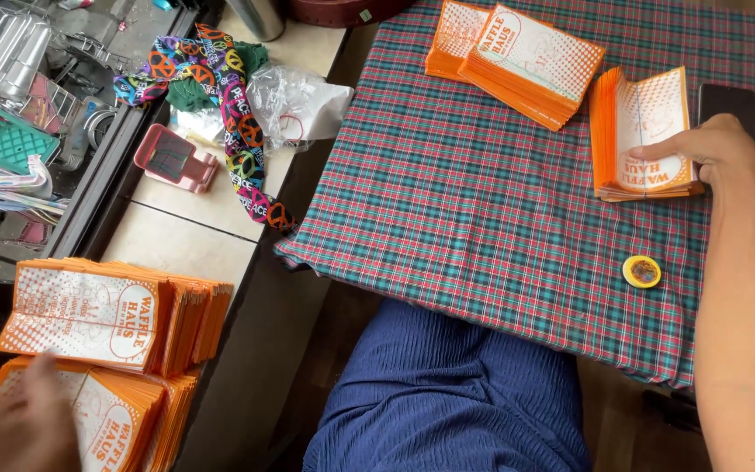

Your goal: Folding and stacking paper bags on a table

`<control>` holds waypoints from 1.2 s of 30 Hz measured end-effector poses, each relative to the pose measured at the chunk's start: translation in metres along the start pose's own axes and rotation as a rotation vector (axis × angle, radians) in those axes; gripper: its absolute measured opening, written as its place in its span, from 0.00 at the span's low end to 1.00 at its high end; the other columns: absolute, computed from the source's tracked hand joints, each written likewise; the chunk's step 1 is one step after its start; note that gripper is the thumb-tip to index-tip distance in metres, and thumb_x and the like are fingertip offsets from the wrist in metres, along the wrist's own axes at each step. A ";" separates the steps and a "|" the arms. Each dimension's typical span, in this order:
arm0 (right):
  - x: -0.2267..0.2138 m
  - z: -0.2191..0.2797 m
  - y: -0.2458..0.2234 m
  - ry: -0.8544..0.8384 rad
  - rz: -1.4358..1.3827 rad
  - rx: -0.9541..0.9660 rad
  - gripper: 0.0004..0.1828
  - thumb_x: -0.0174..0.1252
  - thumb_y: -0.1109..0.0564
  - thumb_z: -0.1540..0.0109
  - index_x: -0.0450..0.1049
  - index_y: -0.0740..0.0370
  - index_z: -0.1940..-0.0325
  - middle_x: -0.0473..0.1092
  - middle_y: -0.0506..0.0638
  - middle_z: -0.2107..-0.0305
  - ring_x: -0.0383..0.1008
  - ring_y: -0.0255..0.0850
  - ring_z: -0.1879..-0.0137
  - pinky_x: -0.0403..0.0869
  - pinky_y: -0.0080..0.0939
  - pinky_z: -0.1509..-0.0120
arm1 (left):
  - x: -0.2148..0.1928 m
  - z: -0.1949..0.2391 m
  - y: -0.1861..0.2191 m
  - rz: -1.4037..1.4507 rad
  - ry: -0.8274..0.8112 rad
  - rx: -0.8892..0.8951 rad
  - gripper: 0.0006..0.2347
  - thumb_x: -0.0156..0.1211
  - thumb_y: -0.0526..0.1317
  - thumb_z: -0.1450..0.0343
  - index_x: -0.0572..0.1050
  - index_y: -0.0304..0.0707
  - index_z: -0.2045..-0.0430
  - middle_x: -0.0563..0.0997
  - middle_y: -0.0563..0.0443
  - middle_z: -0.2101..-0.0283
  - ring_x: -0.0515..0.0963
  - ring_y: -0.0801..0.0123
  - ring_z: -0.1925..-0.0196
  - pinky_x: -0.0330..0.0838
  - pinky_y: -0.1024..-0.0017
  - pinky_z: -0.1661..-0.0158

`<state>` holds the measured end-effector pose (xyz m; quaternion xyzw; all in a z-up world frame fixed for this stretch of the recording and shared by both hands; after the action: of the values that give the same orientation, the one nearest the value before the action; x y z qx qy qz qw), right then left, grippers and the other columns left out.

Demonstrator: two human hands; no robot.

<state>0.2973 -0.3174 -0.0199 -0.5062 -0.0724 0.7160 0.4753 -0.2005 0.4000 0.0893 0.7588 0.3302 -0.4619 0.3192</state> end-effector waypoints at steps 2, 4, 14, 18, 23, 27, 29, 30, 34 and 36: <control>0.002 -0.006 0.002 -0.007 -0.023 0.008 0.35 0.77 0.63 0.52 0.69 0.69 0.44 0.75 0.60 0.49 0.80 0.51 0.50 0.80 0.52 0.50 | 0.017 0.004 0.044 -0.075 0.118 0.250 0.18 0.71 0.53 0.16 0.83 0.33 0.53 0.87 0.44 0.44 0.85 0.53 0.54 0.75 0.62 0.54; 0.004 0.007 -0.001 -0.014 -0.050 0.021 0.35 0.77 0.63 0.51 0.68 0.66 0.44 0.75 0.59 0.49 0.80 0.52 0.50 0.80 0.52 0.51 | 0.011 0.019 0.117 -0.152 0.235 0.506 0.16 0.74 0.54 0.20 0.87 0.43 0.70 0.88 0.58 0.37 0.86 0.64 0.53 0.76 0.70 0.50; 0.019 0.120 -0.009 -0.113 -0.418 -0.524 0.42 0.75 0.64 0.61 0.65 0.57 0.45 0.76 0.52 0.53 0.79 0.40 0.56 0.82 0.47 0.57 | 0.076 0.149 0.408 1.200 -1.130 0.295 0.41 0.65 0.58 0.41 0.61 0.35 0.34 0.71 0.39 0.36 0.75 0.55 0.37 0.74 0.62 0.42; 0.066 0.177 -0.002 -0.297 -0.567 -0.524 0.44 0.75 0.65 0.65 0.69 0.58 0.45 0.77 0.54 0.56 0.79 0.40 0.58 0.82 0.43 0.53 | 0.116 0.202 0.464 1.783 -1.442 -0.077 0.30 0.75 0.49 0.45 0.72 0.34 0.52 0.82 0.49 0.54 0.80 0.70 0.52 0.76 0.70 0.48; 0.098 0.187 0.024 -0.250 -0.553 -0.559 0.48 0.81 0.69 0.64 0.67 0.65 0.42 0.75 0.63 0.61 0.80 0.52 0.58 0.81 0.51 0.56 | 0.137 0.214 0.445 1.856 -1.247 -0.257 0.28 0.79 0.36 0.41 0.68 0.28 0.51 0.81 0.39 0.60 0.85 0.56 0.61 0.81 0.59 0.64; 0.069 0.293 -0.014 0.465 0.028 -1.138 0.25 0.78 0.61 0.42 0.76 0.65 0.44 0.61 0.53 0.52 0.65 0.51 0.48 0.67 0.51 0.46 | 0.158 0.209 0.426 1.776 -0.950 -0.189 0.20 0.75 0.33 0.37 0.72 0.31 0.54 0.83 0.42 0.61 0.84 0.65 0.63 0.80 0.68 0.66; 0.094 0.290 0.010 0.434 0.111 -1.141 0.19 0.78 0.53 0.43 0.77 0.58 0.54 0.64 0.48 0.58 0.67 0.48 0.52 0.68 0.49 0.49 | 0.155 0.209 0.421 1.770 -0.895 -0.219 0.18 0.72 0.33 0.35 0.71 0.32 0.54 0.83 0.44 0.61 0.82 0.68 0.62 0.79 0.69 0.64; 0.109 0.288 0.021 0.408 0.191 -1.143 0.15 0.77 0.45 0.44 0.79 0.51 0.64 0.67 0.44 0.65 0.69 0.45 0.56 0.70 0.47 0.51 | 0.153 0.206 0.417 1.766 -0.842 -0.241 0.16 0.70 0.32 0.33 0.70 0.33 0.54 0.83 0.46 0.61 0.80 0.71 0.62 0.77 0.70 0.62; 0.128 0.293 0.031 0.500 0.289 -1.143 0.14 0.72 0.46 0.39 0.75 0.52 0.64 0.65 0.45 0.61 0.66 0.48 0.51 0.65 0.50 0.47 | 0.138 0.210 0.413 1.761 -0.763 -0.262 0.15 0.67 0.31 0.32 0.70 0.32 0.54 0.82 0.46 0.59 0.77 0.72 0.57 0.75 0.69 0.58; 0.134 0.290 0.037 0.452 0.202 -1.167 0.11 0.64 0.54 0.32 0.70 0.56 0.64 0.64 0.47 0.63 0.67 0.50 0.55 0.67 0.49 0.49 | 0.147 0.217 0.410 1.775 -0.769 -0.283 0.17 0.66 0.30 0.31 0.69 0.32 0.50 0.81 0.45 0.57 0.77 0.71 0.54 0.77 0.66 0.55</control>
<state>0.0399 -0.1267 0.0094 -0.8249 -0.3007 0.4754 0.0548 0.0720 0.0219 -0.0517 0.4838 -0.4352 -0.2258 0.7249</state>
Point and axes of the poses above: each hand's wrist, its own z-axis away from the middle knuckle, its own x-axis out of the palm, y = z × x, the point moved 7 cm from there along -z, towards the middle knuckle
